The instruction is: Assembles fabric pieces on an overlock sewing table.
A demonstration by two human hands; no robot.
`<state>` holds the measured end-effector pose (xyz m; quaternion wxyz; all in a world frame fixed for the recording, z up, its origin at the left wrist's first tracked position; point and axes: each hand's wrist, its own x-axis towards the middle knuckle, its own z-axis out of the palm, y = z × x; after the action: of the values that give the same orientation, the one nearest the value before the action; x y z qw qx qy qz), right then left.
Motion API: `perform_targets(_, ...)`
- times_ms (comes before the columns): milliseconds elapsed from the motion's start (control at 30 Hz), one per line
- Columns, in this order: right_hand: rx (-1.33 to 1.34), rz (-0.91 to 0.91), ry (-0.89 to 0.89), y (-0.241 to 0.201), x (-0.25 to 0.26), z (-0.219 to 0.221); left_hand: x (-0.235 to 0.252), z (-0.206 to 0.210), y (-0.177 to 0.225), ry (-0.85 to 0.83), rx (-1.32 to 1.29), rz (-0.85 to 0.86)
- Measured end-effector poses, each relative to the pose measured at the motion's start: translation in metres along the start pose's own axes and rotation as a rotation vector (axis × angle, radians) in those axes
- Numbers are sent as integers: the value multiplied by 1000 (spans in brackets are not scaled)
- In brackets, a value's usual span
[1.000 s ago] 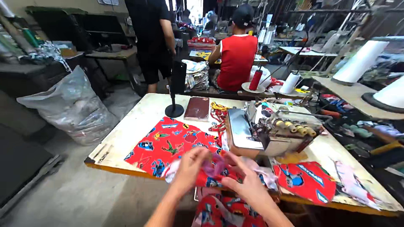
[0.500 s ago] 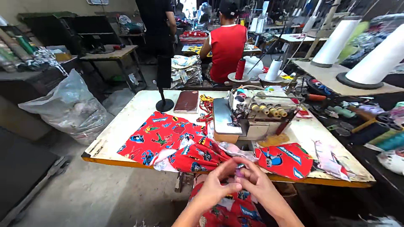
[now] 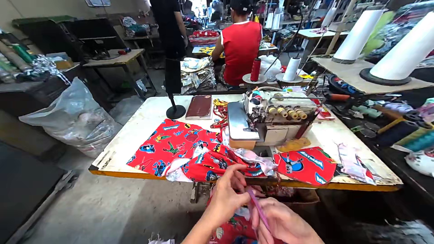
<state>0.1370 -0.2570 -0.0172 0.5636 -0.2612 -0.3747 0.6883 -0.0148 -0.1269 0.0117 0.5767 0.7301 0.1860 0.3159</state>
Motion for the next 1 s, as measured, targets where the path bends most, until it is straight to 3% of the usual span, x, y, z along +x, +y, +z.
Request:
perform_targets(67,-129,-55,-276,-5,-1,0,-1,6,8,-132,-113,-54)
perform_targets(133,-119,-109,-413,-10,-3,8,-3,13,8,-231,-256,-73)
perform_targets(267,183,-236,-419,-14,-14,47,-18,28,-6,-273,-336,-56)
perform_targets(367,37,-507,-136,-42,-19,65,-36,39,-21,-37,-251,-68)
perform_targets(433,-166,-557,67,-45,-14,31,-37,35,-13,67,-161,173)
perform_targets(500,-317,-525,260,-30,-9,11,-29,32,6,37,65,375)
perform_targets(633,-379,-575,320,-6,-3,17,-22,46,6,-54,490,533)
perform_targets(733,-389,-723,521,-8,1,19,-24,57,2,-72,569,647)
perform_targets(900,-692,-816,459,-27,10,-3,-30,72,3,-194,482,653)
perform_targets(1000,-965,-910,704,-36,24,-6,-32,77,-2,-233,542,613)
